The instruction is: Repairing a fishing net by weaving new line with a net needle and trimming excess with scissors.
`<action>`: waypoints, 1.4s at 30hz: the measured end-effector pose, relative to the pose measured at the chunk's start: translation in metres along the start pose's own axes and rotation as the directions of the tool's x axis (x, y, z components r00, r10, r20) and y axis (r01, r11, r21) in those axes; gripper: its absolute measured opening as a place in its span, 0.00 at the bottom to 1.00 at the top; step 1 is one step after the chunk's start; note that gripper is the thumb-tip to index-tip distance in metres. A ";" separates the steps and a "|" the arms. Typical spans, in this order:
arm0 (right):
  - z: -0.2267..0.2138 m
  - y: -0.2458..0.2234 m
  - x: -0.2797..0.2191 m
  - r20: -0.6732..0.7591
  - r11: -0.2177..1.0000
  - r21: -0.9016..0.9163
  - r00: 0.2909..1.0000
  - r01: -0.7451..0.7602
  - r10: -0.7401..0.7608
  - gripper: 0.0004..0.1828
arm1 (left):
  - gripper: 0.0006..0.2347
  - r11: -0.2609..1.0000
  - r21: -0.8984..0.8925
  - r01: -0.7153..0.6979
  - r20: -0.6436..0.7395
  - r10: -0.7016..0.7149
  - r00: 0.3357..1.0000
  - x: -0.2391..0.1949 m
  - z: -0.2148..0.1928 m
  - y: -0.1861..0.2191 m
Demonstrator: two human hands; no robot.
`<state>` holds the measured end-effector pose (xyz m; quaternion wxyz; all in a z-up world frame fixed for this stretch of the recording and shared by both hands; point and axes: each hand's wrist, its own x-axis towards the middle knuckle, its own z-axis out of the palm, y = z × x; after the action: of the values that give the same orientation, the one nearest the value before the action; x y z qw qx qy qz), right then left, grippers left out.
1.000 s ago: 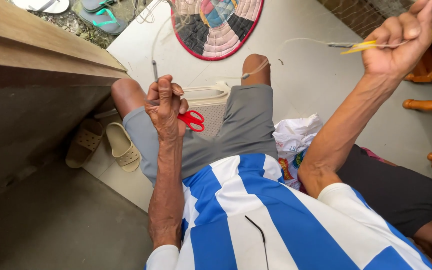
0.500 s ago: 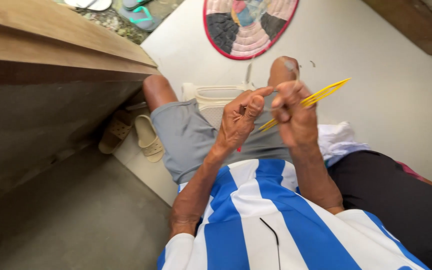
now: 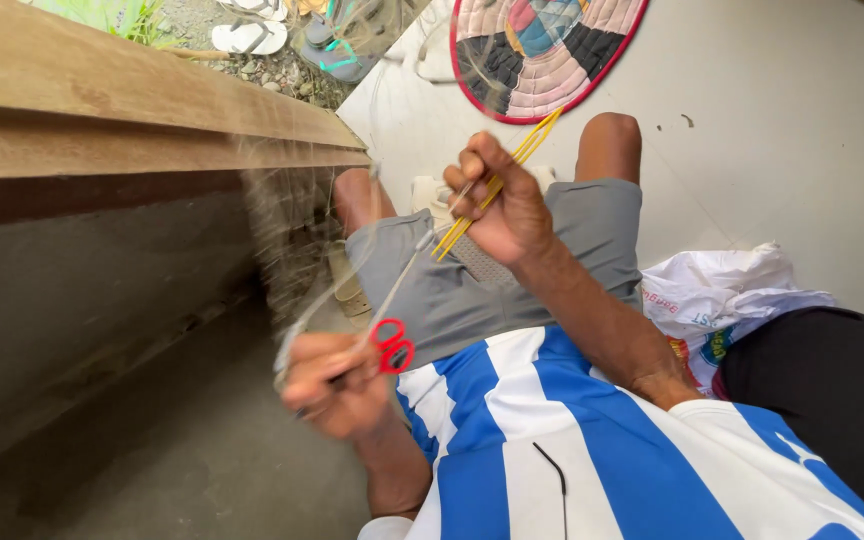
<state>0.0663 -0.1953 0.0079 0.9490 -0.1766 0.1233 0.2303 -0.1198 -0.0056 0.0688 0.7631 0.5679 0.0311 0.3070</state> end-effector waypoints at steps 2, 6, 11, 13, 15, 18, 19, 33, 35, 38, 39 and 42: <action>0.001 -0.019 -0.005 -0.035 0.999 0.001 0.999 0.041 -0.041 0.09 | 0.24 0.999 -0.042 -0.024 -0.006 0.024 1.000 0.021 0.000 0.027; -0.023 -0.054 -0.018 -0.111 0.984 -0.070 0.979 0.161 -0.168 0.12 | 0.22 0.994 -0.056 -0.091 0.011 0.092 0.996 0.038 -0.021 0.048; -0.023 -0.080 -0.057 -0.128 0.857 -0.395 0.905 0.330 -0.407 0.11 | 0.20 0.996 -0.022 -0.091 -0.041 0.090 0.995 0.052 0.005 0.052; -0.032 -0.087 -0.073 -0.122 0.762 -0.551 0.870 0.340 -0.477 0.13 | 0.18 0.997 -0.036 -0.064 -0.094 0.060 0.994 0.059 0.017 0.048; -0.043 -0.098 -0.090 0.026 0.784 -0.515 0.921 0.346 -0.389 0.16 | 0.17 0.966 -0.206 0.157 -0.158 -0.191 0.969 0.068 0.018 0.036; -0.085 -0.113 -0.118 -0.081 0.851 -0.428 0.925 0.304 -0.371 0.08 | 0.21 0.962 -0.122 0.244 -0.162 -0.262 0.951 0.066 -0.008 -0.018; -0.083 -0.123 -0.124 -0.082 0.845 -0.436 0.922 0.309 -0.379 0.08 | 0.21 0.960 -0.133 0.248 -0.158 -0.268 0.951 0.068 -0.007 -0.025; -0.066 -0.141 -0.143 -0.264 0.562 -0.713 0.582 0.419 -0.769 0.19 | 0.20 0.593 -0.273 0.758 0.060 -0.775 0.629 0.064 0.079 -0.125; -0.053 -0.122 -0.138 -0.277 0.614 -0.668 0.626 0.420 -0.729 0.19 | 0.19 0.611 -0.187 0.769 0.109 -0.765 0.634 0.037 0.085 -0.138; -0.049 -0.093 -0.131 -0.283 0.677 -0.613 0.686 0.408 -0.670 0.20 | 0.19 0.590 -0.035 0.807 0.253 -0.776 0.578 0.015 0.116 -0.125; -0.051 -0.084 -0.129 -0.280 0.683 -0.609 0.696 0.404 -0.661 0.20 | 0.21 0.549 0.035 0.835 0.352 -0.789 0.504 0.011 0.131 -0.116; -0.036 -0.054 -0.130 -0.280 0.708 -0.627 0.754 0.325 -0.594 0.21 | 0.19 0.531 0.060 0.845 0.423 -0.781 0.460 0.023 0.163 -0.096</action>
<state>-0.0256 -0.3059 0.0319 0.8273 -0.5125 0.2255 -0.0460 0.0052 -0.1483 0.0489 0.8471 0.4706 0.1178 -0.2167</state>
